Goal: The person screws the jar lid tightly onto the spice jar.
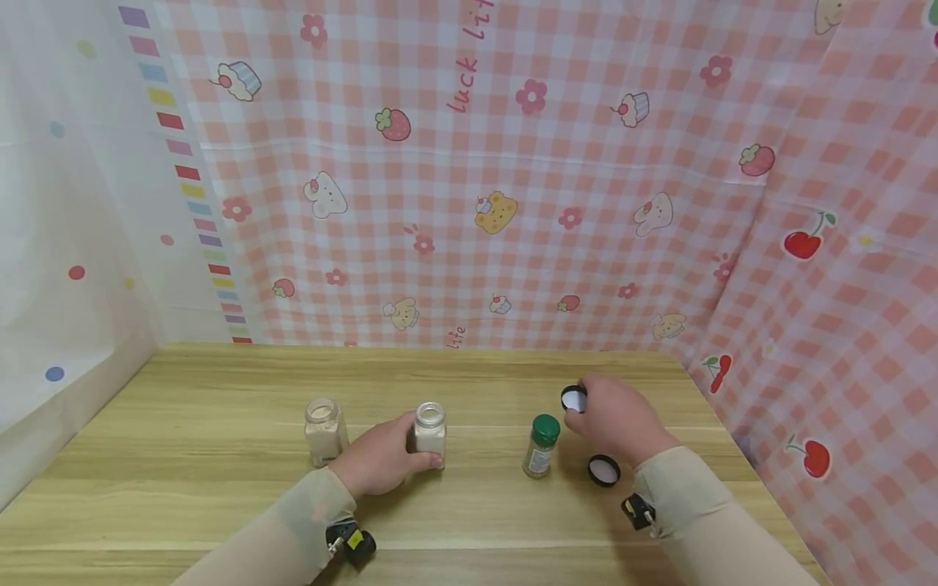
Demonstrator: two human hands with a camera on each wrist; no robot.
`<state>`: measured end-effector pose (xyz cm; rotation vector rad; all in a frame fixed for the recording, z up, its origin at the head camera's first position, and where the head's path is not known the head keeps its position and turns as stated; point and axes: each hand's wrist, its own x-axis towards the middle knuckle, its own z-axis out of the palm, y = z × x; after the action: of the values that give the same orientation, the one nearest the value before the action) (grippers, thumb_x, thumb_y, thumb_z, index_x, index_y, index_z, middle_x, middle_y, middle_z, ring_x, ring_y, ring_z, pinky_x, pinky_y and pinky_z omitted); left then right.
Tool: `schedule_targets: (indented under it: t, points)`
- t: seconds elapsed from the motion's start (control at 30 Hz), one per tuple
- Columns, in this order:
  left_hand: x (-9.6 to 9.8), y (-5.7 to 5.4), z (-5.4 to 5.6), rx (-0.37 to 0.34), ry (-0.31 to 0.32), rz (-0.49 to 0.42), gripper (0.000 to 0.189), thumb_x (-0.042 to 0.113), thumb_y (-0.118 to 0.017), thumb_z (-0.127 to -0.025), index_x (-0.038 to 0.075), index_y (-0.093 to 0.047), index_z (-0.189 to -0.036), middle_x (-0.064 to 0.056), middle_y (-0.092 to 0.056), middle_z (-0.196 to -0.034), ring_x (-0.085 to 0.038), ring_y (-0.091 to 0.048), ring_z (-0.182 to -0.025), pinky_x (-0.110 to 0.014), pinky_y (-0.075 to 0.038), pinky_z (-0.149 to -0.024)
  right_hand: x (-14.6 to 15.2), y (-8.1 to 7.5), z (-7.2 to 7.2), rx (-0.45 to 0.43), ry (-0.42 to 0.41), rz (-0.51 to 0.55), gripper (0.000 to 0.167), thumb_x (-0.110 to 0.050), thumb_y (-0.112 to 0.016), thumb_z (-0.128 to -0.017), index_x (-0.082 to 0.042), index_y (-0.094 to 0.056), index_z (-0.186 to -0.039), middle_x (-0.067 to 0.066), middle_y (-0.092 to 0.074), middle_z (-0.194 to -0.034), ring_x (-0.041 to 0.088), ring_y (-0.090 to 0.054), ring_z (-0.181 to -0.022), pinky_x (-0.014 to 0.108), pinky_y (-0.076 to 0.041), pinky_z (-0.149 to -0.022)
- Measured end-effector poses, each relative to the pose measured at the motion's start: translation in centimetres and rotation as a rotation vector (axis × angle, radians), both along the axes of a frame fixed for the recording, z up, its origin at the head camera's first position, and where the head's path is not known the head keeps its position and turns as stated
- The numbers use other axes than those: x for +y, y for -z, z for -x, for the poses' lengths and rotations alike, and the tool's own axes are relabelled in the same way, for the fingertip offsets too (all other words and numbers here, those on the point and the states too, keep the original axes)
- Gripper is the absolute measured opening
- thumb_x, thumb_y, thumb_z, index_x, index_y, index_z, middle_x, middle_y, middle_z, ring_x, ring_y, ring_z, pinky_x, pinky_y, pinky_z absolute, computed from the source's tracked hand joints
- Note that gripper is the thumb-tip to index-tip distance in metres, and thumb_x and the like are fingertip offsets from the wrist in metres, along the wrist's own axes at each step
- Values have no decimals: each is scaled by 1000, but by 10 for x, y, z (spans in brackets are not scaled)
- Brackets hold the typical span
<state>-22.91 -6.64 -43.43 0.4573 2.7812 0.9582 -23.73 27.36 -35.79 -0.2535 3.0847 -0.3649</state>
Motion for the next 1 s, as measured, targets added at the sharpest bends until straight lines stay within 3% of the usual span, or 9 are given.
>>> schedule_targets:
  t: [0.27, 0.67, 1.0]
  points:
    - [0, 0, -1, -15, -2, -2, 60, 51, -77, -93, 19, -59, -140, -6, -74, -122, -33, -68, -118, -59, -52, -105, -14, -10, -4, 58, 5, 46, 31, -26, -69, -92, -1, -66, -111, 11, -69, -98, 22, -59, -78, 39, -53, -69]
    - [0, 1, 0, -16, -7, 7, 67, 51, -77, -93, 16, -55, -146, -10, -72, -129, -36, -66, -124, -60, -51, -107, -44, -24, -13, 170, -44, 91, 33, -25, -71, -92, -2, -70, -116, 12, -71, -110, 25, -64, -94, 50, -57, -87]
    - [0, 3, 2, -19, -8, 14, 63, 50, -77, -94, 16, -56, -143, -10, -73, -124, -36, -67, -121, -60, -52, -106, -64, -24, -13, 192, -101, 93, 34, -25, -72, -90, -2, -70, -116, 10, -72, -106, 23, -65, -93, 47, -57, -84]
